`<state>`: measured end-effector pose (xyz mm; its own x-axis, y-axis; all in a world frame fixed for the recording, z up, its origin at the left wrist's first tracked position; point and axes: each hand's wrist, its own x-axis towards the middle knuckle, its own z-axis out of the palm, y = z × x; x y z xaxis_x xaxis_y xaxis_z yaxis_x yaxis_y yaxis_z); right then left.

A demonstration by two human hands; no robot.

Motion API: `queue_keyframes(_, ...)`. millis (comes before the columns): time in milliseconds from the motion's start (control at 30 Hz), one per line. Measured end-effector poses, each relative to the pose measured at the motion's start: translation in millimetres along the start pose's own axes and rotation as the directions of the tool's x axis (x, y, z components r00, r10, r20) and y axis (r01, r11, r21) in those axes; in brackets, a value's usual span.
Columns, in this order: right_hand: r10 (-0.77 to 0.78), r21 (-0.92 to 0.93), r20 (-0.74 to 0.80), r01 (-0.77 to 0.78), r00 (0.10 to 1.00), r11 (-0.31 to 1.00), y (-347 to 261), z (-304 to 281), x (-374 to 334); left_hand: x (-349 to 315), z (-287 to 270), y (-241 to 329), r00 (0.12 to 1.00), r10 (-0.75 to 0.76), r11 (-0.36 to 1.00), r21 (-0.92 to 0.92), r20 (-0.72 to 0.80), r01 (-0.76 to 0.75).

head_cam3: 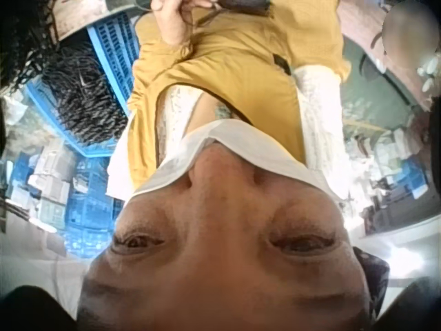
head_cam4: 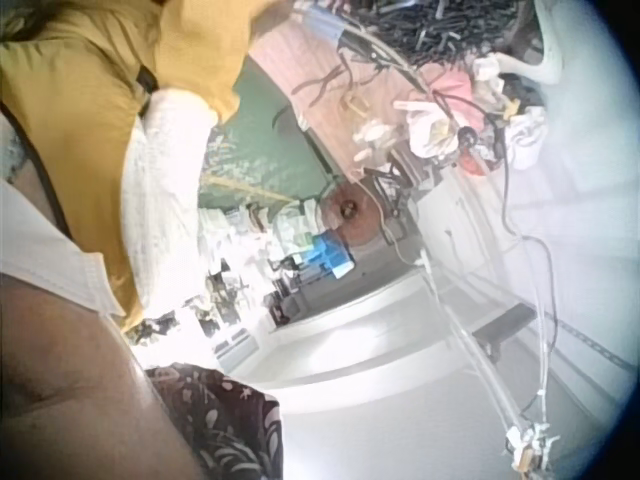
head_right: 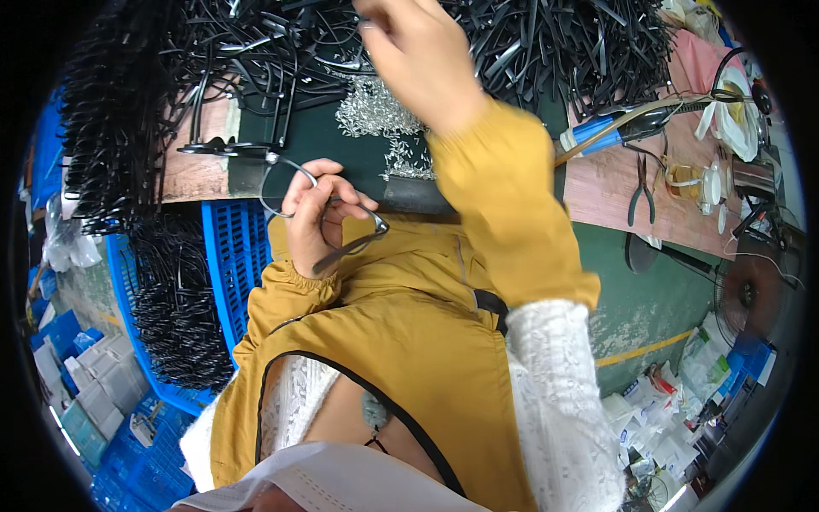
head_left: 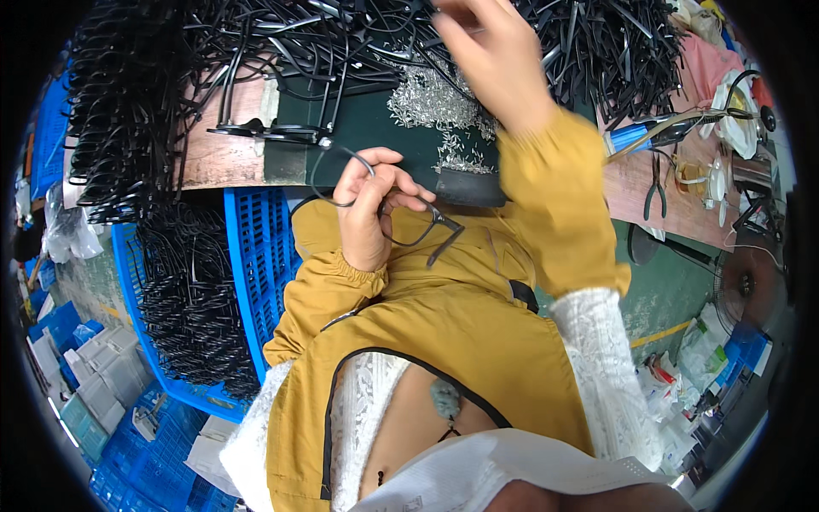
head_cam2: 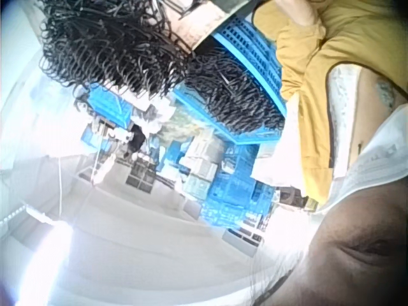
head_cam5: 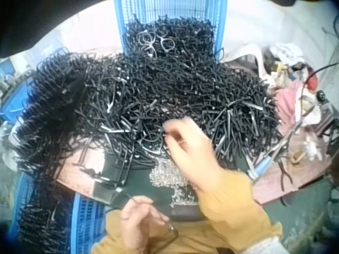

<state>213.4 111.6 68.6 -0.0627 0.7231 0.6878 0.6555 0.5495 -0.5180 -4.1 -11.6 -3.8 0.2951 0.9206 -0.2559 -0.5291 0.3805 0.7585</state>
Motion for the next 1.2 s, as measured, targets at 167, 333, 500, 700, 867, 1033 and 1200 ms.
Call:
queue_keyframes(167, -0.188, -0.494, -0.059, 0.135, 0.98, 0.859, 53.1, 82.3, 99.0, 4.0, -1.8, 5.4, 1.0, -0.009, 0.988, 0.156, -0.019, 0.012)
queue_keyframes(333, 0.088, 0.111, -0.248, -0.061, 0.965, 0.992, -7.1, 20.2, 72.1, 5.9, -3.4, 6.0, 0.995, -0.09, 0.986, 0.137, -0.039, 0.094)
queue_keyframes(500, 0.504, 0.688, 0.052, -0.397, 0.862, 0.607, -70.7, -24.1, -63.7, 9.4, -5.1, 13.5, 0.992, -0.129, 0.983, 0.13, 0.003, 0.127)
queue_keyframes(700, 0.512, 0.112, 0.316, -0.567, 0.799, 0.816, -67.7, -71.5, -144.5, -2.3, 15.6, 11.4, 0.809, -0.551, 0.834, 0.107, 0.205, 0.541)
queue_keyframes(867, 0.479, 0.184, 0.314, -0.548, 0.819, 0.816, -53.3, -57.8, -174.1, -12.2, 34.5, -8.2, 0.579, -0.783, 0.621, 0.228, 0.228, 0.75)
queue_keyframes(1033, 0.47, 0.293, 0.341, -0.567, 0.814, 0.769, -46.7, -55.0, -180.8, -9.7, 28.4, -11.1, 0.625, -0.732, 0.674, 0.151, 0.272, 0.723)
queue_keyframes(1200, 0.459, 0.178, 0.318, -0.528, 0.829, 0.83, -50.4, -53.9, -168.0, -8.8, 33.9, -10.9, 0.639, -0.731, 0.681, 0.188, 0.239, 0.708)
